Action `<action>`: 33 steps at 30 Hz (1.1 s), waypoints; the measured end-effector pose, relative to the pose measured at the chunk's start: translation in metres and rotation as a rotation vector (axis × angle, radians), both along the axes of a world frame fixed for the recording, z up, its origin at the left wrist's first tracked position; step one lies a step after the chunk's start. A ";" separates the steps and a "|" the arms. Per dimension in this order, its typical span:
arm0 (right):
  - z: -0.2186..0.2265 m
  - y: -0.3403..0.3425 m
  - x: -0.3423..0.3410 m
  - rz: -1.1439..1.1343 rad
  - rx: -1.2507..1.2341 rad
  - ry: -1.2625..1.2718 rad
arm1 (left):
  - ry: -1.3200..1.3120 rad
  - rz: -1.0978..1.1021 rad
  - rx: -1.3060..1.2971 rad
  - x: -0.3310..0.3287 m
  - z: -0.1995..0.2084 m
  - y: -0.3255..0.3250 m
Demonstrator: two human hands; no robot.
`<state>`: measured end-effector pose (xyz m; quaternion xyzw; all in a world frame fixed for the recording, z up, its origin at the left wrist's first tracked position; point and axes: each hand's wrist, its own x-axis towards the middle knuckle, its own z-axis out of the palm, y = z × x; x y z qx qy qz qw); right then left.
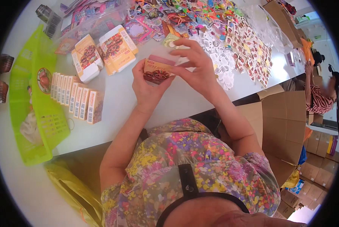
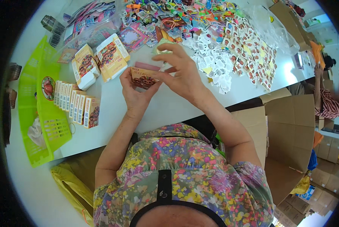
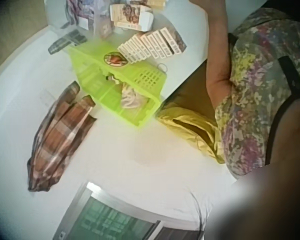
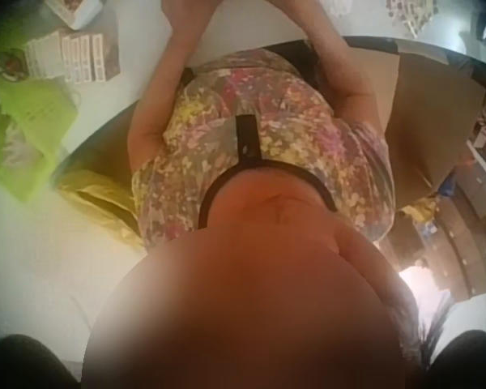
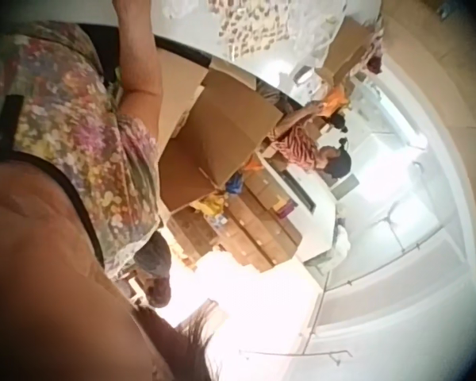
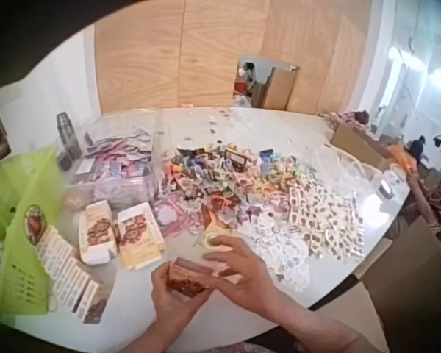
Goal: Assembling small toy products by placing colorful components into containers and wrapping them with cardboard sleeves.
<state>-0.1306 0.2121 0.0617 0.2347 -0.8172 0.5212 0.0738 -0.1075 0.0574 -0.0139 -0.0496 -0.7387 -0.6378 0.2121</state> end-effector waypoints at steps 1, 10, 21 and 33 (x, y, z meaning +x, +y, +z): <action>0.000 0.001 0.001 -0.074 -0.080 -0.058 | -0.061 -0.018 0.073 0.002 0.004 0.001; -0.022 0.009 0.014 -0.083 -0.478 -0.312 | -0.106 -0.231 0.025 0.028 0.029 -0.010; -0.042 0.022 0.045 0.110 -0.223 -0.274 | -0.388 -0.445 0.139 0.068 0.015 -0.034; -0.034 0.034 0.038 0.259 -0.038 -0.531 | -0.348 -0.343 0.167 0.064 0.022 -0.031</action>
